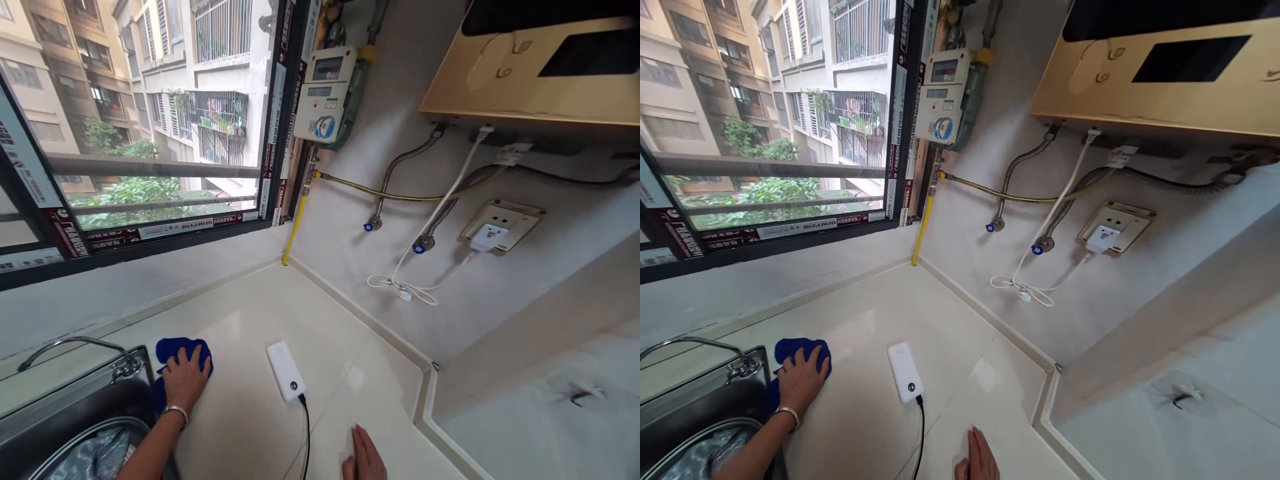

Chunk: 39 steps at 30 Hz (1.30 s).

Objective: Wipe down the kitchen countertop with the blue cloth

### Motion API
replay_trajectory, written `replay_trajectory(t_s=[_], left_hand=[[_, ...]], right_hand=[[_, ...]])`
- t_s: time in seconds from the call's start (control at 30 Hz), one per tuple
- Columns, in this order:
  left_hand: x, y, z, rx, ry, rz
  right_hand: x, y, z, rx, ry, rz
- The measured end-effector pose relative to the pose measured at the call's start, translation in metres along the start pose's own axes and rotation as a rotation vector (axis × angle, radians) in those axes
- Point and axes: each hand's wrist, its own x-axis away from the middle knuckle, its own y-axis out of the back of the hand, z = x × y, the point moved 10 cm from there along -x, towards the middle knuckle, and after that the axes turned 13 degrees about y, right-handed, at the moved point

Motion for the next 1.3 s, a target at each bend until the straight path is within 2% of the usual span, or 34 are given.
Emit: replay_trajectory(t_s=[0.17,0.33,0.53,0.63,0.7,0.77,0.97,1.1,1.3], left_hand=[[0.048,0.008,-0.010,0.008,-0.116,-0.004],[0.110,0.021,-0.022,0.057,-0.231,-0.039],[0.193,0.018,-0.033,0.214,-0.418,-0.111],[0.213,0.016,-0.029,0.307,-0.520,-0.128],[0.209,0.016,-0.023,0.333,-0.551,-0.111],[0.191,0.016,-0.016,0.325,-0.520,-0.079],[0.113,0.012,-0.001,0.183,-0.236,0.004],[0.071,0.014,0.002,0.144,-0.123,0.003],[0.018,0.010,0.012,0.152,-0.070,-0.050]], right_hand=[[0.002,-0.002,0.000,-0.067,-0.043,0.011],[-0.004,0.003,0.004,-0.130,-0.092,-0.024],[-0.007,0.006,0.008,-0.131,-0.119,-0.059],[-0.009,0.008,0.010,-0.122,-0.110,-0.048],[-0.009,0.009,0.010,-0.119,-0.109,-0.033],[-0.010,0.010,0.010,-0.120,-0.112,-0.023],[-0.009,0.011,0.010,-0.126,-0.113,0.007],[-0.005,0.009,0.007,-0.101,-0.121,0.050],[0.001,0.005,0.003,-0.103,-0.114,0.112]])
